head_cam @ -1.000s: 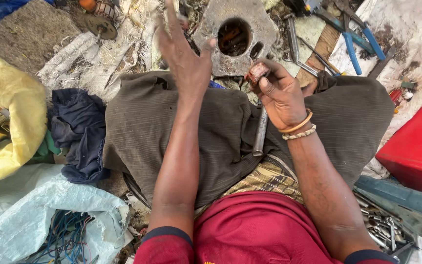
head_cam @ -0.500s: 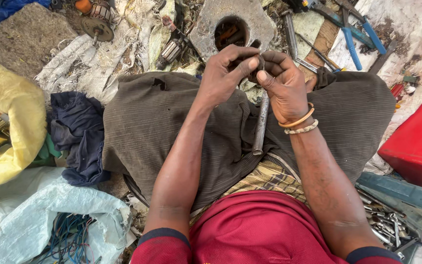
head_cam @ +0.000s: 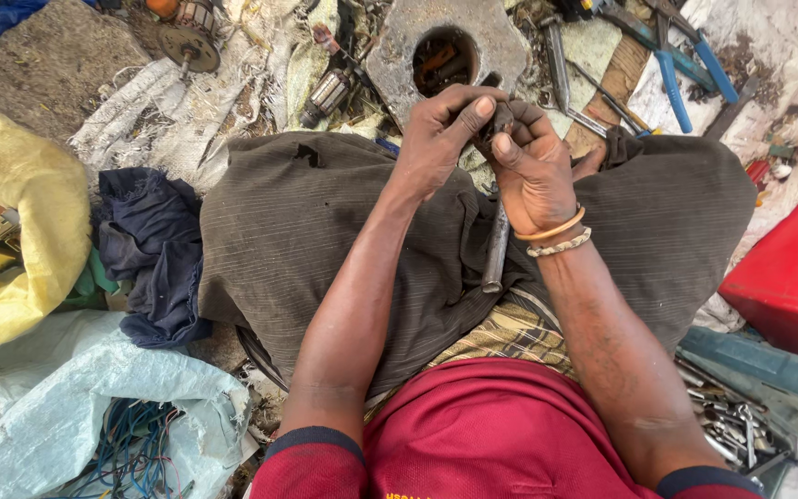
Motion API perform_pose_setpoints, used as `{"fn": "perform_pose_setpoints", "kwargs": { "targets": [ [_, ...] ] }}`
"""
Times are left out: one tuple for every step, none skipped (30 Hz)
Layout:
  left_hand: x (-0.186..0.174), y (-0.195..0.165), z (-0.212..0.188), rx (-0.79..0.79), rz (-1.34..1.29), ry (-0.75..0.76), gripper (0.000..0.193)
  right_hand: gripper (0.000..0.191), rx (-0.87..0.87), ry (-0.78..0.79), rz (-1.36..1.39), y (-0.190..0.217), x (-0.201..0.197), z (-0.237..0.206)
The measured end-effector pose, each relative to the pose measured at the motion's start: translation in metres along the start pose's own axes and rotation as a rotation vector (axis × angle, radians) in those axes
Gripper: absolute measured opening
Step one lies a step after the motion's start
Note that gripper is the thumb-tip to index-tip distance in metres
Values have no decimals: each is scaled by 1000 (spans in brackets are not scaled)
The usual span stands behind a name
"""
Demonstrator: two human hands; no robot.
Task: The person sits on the floor and uses pliers, a hammer, and a screwdriver to disassemble and adjust a small electrical component. They remove parts, hammer a copper coil, and reassemble the device.
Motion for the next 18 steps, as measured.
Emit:
{"fn": "perform_pose_setpoints", "kwargs": {
  "targets": [
    [0, 1, 0, 6, 16, 7, 32, 48, 1, 13, 9, -2, 0, -1],
    [0, 2, -1, 9, 28, 17, 32, 48, 2, 20, 17, -3, 0, -1],
    [1, 3, -2, 11, 42, 27, 31, 46, 22, 41, -6, -5, 0, -2],
    [2, 1, -4, 25, 113, 32, 33, 45, 42, 62, -28, -4, 0, -2],
    [4, 0, -5, 27, 181, 34, 34, 43, 70, 75, -44, -4, -1, -2],
    [8, 0, -8, 24, 245, 39, 36, 43, 87, 59, -93, -1, -5, -4],
    [7, -3, -10, 34, 292, -16, 35, 43, 90, 55, -153, 5, -9, -2],
    [8, -8, -12, 59, 349, -73, 34, 43, 83, 66, -217, 11, -12, 1],
    [8, -14, -12, 84, 403, -132, 33, 41, 48, 73, -216, 17, -13, 3],
    [9, -13, -11, 55, 365, -141, 32, 40, 23, 67, -215, 20, -16, 4],
    [11, -11, -11, 14, 322, -152, 33, 38, 7, 54, -209, 22, -17, 3],
    [11, -11, -11, -24, 285, -162, 35, 39, 1, 29, -164, 21, -20, 3],
    [14, -18, -10, 6, 351, -157, 32, 41, -15, 15, -120, 20, -20, 2],
    [16, -26, -10, 39, 423, -151, 29, 42, -35, 5, -73, 18, -20, 1],
    [18, -33, -10, 65, 492, -147, 26, 42, -52, -3, -86, 18, -19, -1],
    [19, -40, -11, 99, 541, -141, 22, 41, -62, -21, -96, 17, -18, -3],
    [22, -45, -13, 131, 585, -131, 18, 41, -71, -43, -110, 18, -17, -5],
    [24, -49, -14, 168, 630, -120, 15, 41, -78, -57, -173, 21, -16, -7]
  ]
}}
Point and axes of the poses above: each hand's wrist, its own z-axis towards the middle knuckle, its own x-axis out of the palm, y = z × x, the point moved 9 cm from there along z, towards the middle knuckle, and after that the axes turned 14 degrees about y, right-handed, at the moved point
